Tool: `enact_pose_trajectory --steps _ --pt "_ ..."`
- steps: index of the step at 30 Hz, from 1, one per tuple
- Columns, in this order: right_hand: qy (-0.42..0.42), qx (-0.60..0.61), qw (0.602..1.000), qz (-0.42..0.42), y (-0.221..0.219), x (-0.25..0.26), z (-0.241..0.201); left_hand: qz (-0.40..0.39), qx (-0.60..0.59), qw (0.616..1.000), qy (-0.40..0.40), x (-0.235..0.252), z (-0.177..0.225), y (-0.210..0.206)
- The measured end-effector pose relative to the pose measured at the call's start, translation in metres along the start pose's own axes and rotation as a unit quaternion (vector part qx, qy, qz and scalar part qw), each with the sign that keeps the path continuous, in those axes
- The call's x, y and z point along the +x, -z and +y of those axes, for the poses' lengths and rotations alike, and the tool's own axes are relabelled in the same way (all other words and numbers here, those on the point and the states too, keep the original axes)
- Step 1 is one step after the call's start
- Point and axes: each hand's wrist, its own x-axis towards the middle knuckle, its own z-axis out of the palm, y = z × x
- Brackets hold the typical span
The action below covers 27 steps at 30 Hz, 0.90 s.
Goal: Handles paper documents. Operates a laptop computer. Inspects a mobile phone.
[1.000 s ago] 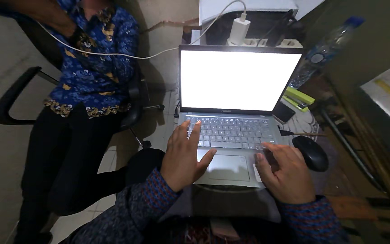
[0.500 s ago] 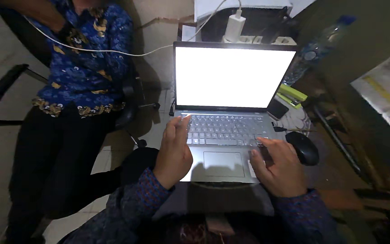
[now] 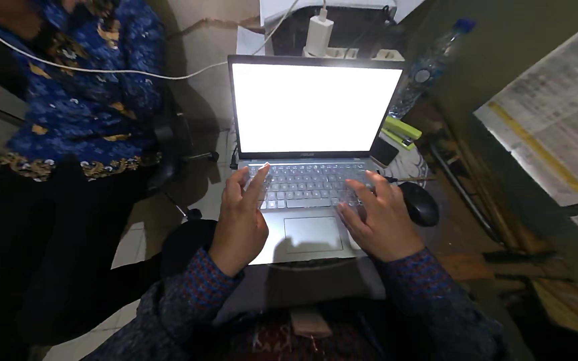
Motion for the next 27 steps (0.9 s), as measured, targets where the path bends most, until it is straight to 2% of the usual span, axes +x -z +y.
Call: enact_pose_trajectory --steps 6,11,22,27 --pt "-0.002 -0.029 0.999 -0.041 -0.007 0.011 -0.006 -0.003 0.007 1.0 0.004 0.001 0.001 0.001" --pt "0.004 0.008 1.0 -0.015 -0.01 -0.004 -0.003 -0.016 0.024 0.999 -0.015 0.001 0.0 0.002" --pt "-0.005 0.042 0.999 0.031 -0.014 -0.012 0.002 -0.099 0.106 0.989 -0.017 0.011 0.008 0.006" --pt "-0.004 0.043 0.998 0.04 -0.013 -0.014 0.003 -0.089 0.133 0.987 -0.009 0.02 0.009 0.004"
